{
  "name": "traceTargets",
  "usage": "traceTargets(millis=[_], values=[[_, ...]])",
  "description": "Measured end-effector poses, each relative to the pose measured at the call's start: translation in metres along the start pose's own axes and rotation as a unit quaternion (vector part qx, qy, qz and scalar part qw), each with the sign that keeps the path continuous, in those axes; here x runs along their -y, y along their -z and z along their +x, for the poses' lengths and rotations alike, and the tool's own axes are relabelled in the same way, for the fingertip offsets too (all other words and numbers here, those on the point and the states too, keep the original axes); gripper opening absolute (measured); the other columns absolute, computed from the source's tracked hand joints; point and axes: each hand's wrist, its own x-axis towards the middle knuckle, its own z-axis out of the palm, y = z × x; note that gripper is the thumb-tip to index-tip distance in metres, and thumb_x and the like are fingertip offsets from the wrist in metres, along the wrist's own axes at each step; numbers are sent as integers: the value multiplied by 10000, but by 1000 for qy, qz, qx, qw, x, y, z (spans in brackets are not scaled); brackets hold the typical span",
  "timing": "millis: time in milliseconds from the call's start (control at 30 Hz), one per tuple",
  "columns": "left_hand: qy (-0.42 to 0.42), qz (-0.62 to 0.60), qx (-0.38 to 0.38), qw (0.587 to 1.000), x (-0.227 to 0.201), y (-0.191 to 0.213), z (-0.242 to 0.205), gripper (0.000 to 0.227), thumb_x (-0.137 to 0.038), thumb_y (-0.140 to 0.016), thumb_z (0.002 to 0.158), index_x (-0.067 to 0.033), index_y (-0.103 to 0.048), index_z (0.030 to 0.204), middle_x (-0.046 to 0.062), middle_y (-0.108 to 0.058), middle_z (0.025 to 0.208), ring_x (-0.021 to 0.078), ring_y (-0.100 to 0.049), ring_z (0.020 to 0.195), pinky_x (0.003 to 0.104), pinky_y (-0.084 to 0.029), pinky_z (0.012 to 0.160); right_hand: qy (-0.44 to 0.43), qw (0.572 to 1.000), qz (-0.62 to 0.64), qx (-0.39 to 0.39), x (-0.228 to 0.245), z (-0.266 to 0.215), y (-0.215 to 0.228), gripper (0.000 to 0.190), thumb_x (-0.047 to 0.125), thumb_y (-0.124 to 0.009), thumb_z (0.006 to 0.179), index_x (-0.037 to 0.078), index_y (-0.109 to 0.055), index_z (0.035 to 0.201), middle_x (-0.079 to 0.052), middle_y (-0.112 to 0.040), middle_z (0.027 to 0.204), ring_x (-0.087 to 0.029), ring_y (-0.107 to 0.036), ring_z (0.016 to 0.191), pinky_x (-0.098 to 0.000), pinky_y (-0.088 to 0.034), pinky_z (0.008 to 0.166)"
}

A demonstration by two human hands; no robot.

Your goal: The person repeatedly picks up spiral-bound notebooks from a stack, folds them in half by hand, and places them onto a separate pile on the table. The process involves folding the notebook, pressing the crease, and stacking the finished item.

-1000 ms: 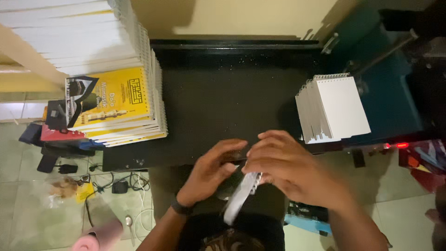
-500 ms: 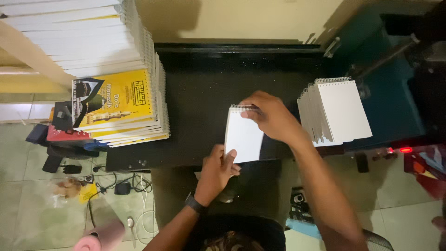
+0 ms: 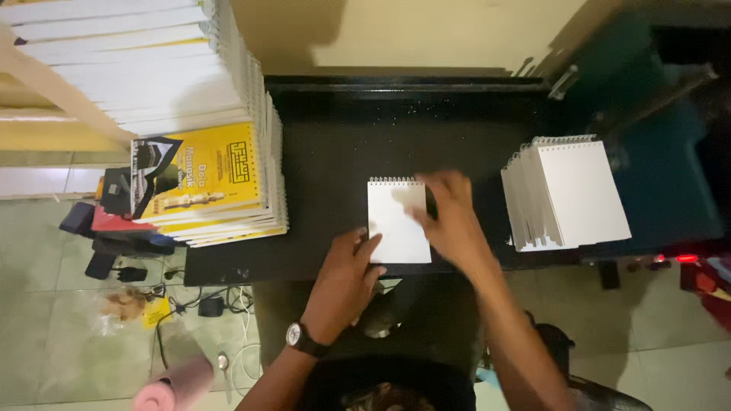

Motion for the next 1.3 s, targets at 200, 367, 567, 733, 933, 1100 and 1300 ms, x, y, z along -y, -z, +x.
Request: traceTargets(millis=[200,367,567,733,933,1100,1300], values=[[-60,107,14,992,28,-39,-2,331,-177,-666,985,-51,-673,1291,260,-614,1310,406,-636,1131,448,-562,879,-119,987,73,84,-16,-88,-27,729,173,-813,850,153,-516,1516,-255,-529,1396,-482,-522,1317,-594,-491,1033],[-88,144,36,985,31,-37,19,296,-152,-640,1009,-34,-673,1278,282,-628,1271,391,-666,1037,474,-558,793,-26,999,17,-17,-29,-89,-44,363,109,-648,980,68,-663,1341,-239,-628,1256,-454,-625,1171,-512,-556,944],[-45,181,39,982,44,-30,72,309,-204,-602,1033,-118,-666,1322,240,-618,1349,431,-645,1155,539,-509,957,16,999,-32,-40,-48,-31,-53,348,31,-635,970,6,-669,1315,-304,-646,1189,-527,-599,1109,-548,-550,888],[-27,213,7,977,74,-32,127,329,-273,-544,1062,-171,-631,1363,160,-647,1289,370,-624,1212,528,-456,1012,68,993,-57,-72,-84,40,-71,349,82,-637,988,26,-668,1332,-252,-662,1155,-457,-613,1188,-487,-532,957],[-89,212,-143,963,112,-60,153,265,-255,-640,1020,-156,-689,1262,127,-702,1100,325,-646,1097,451,-495,888,111,982,-76,-134,-109,79,-97,386,193,-730,956,42,-681,1307,-219,-644,1107,-425,-640,1106,-466,-562,880],[-100,203,-135,965,112,-58,150,281,-215,-627,1037,-108,-693,1288,159,-694,1080,323,-626,1106,439,-487,907,106,982,-70,-137,-108,80,-98,361,226,-715,978,39,-707,1287,-207,-636,1084,-397,-646,1061,-445,-560,886],[-106,162,-141,971,114,-59,150,278,-222,-604,1056,-95,-707,1281,161,-696,1044,312,-633,1034,431,-487,846,111,981,-50,-152,-121,80,-110,390,197,-735,950,44,-707,1307,-219,-627,1098,-433,-627,1052,-485,-556,879]])
